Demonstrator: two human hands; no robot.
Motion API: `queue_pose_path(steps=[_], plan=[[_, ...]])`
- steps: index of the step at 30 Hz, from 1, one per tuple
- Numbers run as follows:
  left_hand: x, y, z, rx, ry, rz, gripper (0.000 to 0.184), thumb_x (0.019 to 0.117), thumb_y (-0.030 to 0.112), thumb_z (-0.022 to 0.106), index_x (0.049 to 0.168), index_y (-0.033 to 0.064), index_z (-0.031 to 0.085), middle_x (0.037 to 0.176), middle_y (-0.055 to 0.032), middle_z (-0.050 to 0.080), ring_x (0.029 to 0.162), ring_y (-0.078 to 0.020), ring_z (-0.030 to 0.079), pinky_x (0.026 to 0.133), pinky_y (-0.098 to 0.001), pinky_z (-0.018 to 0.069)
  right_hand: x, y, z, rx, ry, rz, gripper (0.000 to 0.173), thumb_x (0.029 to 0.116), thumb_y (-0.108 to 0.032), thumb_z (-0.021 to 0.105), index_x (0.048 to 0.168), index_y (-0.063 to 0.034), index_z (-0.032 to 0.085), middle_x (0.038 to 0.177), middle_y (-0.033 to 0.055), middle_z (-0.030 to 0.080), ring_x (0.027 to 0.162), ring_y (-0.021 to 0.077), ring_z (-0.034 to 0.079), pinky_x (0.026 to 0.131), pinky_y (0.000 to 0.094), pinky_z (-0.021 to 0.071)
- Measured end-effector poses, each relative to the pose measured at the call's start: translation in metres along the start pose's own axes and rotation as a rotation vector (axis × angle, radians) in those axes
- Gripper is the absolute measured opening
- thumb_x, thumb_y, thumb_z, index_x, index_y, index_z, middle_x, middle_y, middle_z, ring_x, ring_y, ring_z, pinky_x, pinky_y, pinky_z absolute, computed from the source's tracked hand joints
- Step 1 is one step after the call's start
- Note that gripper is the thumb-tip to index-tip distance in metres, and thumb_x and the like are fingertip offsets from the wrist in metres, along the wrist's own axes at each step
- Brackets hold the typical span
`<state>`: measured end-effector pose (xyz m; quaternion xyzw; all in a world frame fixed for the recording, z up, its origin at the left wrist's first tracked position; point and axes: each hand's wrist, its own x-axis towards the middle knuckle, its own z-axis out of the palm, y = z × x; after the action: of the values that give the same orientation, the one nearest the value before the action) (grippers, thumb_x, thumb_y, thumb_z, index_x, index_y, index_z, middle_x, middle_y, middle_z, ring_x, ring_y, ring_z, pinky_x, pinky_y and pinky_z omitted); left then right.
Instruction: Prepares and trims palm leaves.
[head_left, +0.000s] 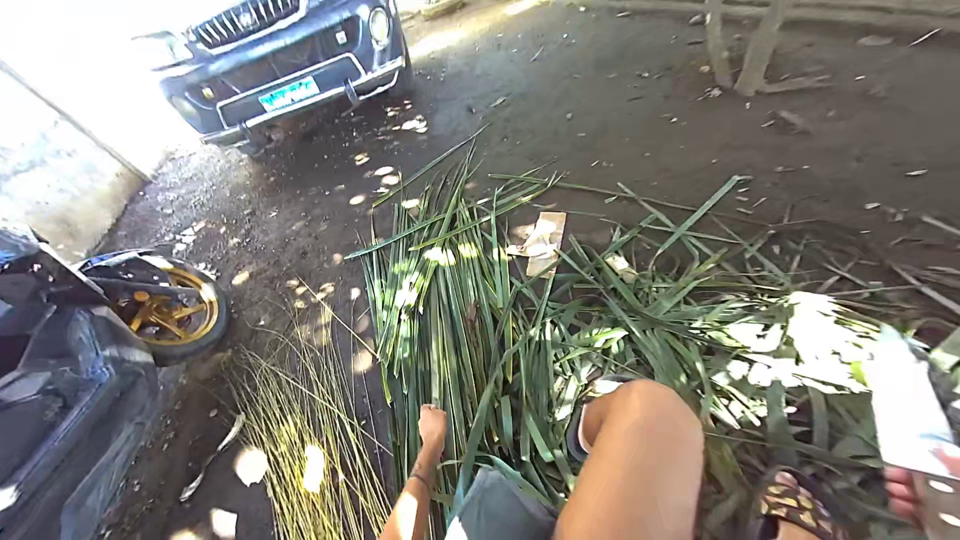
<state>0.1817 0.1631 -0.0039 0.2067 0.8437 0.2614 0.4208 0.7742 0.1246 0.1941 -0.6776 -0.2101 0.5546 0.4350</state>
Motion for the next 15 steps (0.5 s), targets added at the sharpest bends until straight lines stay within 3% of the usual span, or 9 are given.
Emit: queue_pose_path(steps=[1, 2, 3, 6, 8, 11, 13, 15], plan=[[-0.018, 0.021, -0.003, -0.148, -0.061, 0.012, 0.032, 0.1117, 0.018, 0.035, 0.131, -0.0019, 0.049, 0.093, -0.0122, 0.063, 0.066, -0.0173, 0.057, 0.059, -0.0328, 0.0483, -0.006, -0.007, 0.008, -0.069, 0.017, -0.027, 0.033, 0.1118, -0.039, 0.031, 0.13, -0.0159, 0.045, 0.086, -0.0027, 0.064, 0.072, 0.0112, 0.068, 0.068, 0.0317, 0.0598], [-0.04, 0.046, -0.007, -0.311, -0.162, 0.013, 0.024, 0.1117, 0.015, 0.034, 0.127, -0.0005, 0.045, 0.083, -0.0077, 0.058, 0.055, -0.0101, 0.05, 0.049, -0.0242, 0.0429, -0.013, -0.016, 0.017, -0.142, 0.02, -0.073, 0.037, 0.1123, -0.038, 0.031, 0.137, -0.0132, 0.042, 0.086, -0.001, 0.063, 0.071, 0.0125, 0.068, 0.067, 0.0338, 0.0601], [-0.063, 0.073, -0.012, -0.447, -0.287, 0.017, 0.018, 0.1114, 0.011, 0.035, 0.127, 0.0017, 0.04, 0.081, -0.0065, 0.056, 0.052, -0.0078, 0.05, 0.046, -0.0209, 0.0429, -0.018, -0.024, 0.024, -0.205, 0.017, -0.139, 0.038, 0.1124, -0.036, 0.032, 0.137, -0.01, 0.043, 0.083, 0.0001, 0.062, 0.067, 0.0129, 0.067, 0.063, 0.0345, 0.0605], [-0.143, 0.144, -0.026, -0.625, -0.595, 0.052, 0.023, 0.1093, 0.004, 0.038, 0.131, 0.0088, 0.034, 0.092, -0.0088, 0.062, 0.06, -0.0093, 0.061, 0.052, -0.0209, 0.0514, -0.02, -0.05, 0.038, -0.279, 0.001, -0.358, 0.036, 0.1112, -0.028, 0.041, 0.132, -0.0017, 0.054, 0.076, 0.0027, 0.062, 0.058, 0.0108, 0.063, 0.054, 0.0292, 0.0568], [-0.198, 0.186, -0.025, -0.697, -0.705, 0.073, 0.021, 0.1099, 0.005, 0.038, 0.13, 0.0103, 0.035, 0.099, -0.0101, 0.068, 0.065, -0.0092, 0.066, 0.057, -0.0197, 0.0541, -0.018, -0.074, 0.046, -0.267, -0.056, -0.471, 0.029, 0.1073, -0.018, 0.049, 0.129, 0.0009, 0.056, 0.08, 0.0029, 0.064, 0.062, 0.0089, 0.064, 0.058, 0.0267, 0.0574], [-0.286, 0.232, 0.0, -0.82, -0.699, 0.102, 0.016, 0.1107, 0.007, 0.035, 0.126, 0.0108, 0.035, 0.094, -0.0084, 0.065, 0.058, -0.0065, 0.062, 0.051, -0.0167, 0.0513, -0.013, -0.097, 0.05, -0.198, -0.092, -0.621, 0.028, 0.1007, -0.008, 0.057, 0.125, 0.0056, 0.06, 0.089, 0.0069, 0.067, 0.072, 0.0106, 0.066, 0.069, 0.0286, 0.0585], [-0.337, 0.25, 0.028, -0.845, -0.623, 0.21, 0.019, 0.1118, 0.009, 0.034, 0.13, 0.0119, 0.032, 0.088, -0.0077, 0.064, 0.054, -0.0071, 0.058, 0.048, -0.0173, 0.0489, -0.003, -0.095, 0.049, -0.04, -0.08, -0.685, 0.023, 0.1029, -0.008, 0.053, 0.12, 0.0053, 0.061, 0.091, 0.0071, 0.07, 0.073, 0.0129, 0.07, 0.069, 0.0309, 0.0621], [-0.368, 0.26, 0.061, -0.852, -0.595, 0.346, 0.021, 0.1122, 0.009, 0.033, 0.133, 0.0116, 0.031, 0.088, -0.0083, 0.063, 0.053, -0.009, 0.058, 0.049, -0.0193, 0.049, 0.006, -0.089, 0.042, 0.094, -0.099, -0.656, 0.025, 0.1068, -0.012, 0.047, 0.123, 0.0037, 0.059, 0.099, 0.0097, 0.07, 0.076, 0.0187, 0.071, 0.068, 0.038, 0.0642]])
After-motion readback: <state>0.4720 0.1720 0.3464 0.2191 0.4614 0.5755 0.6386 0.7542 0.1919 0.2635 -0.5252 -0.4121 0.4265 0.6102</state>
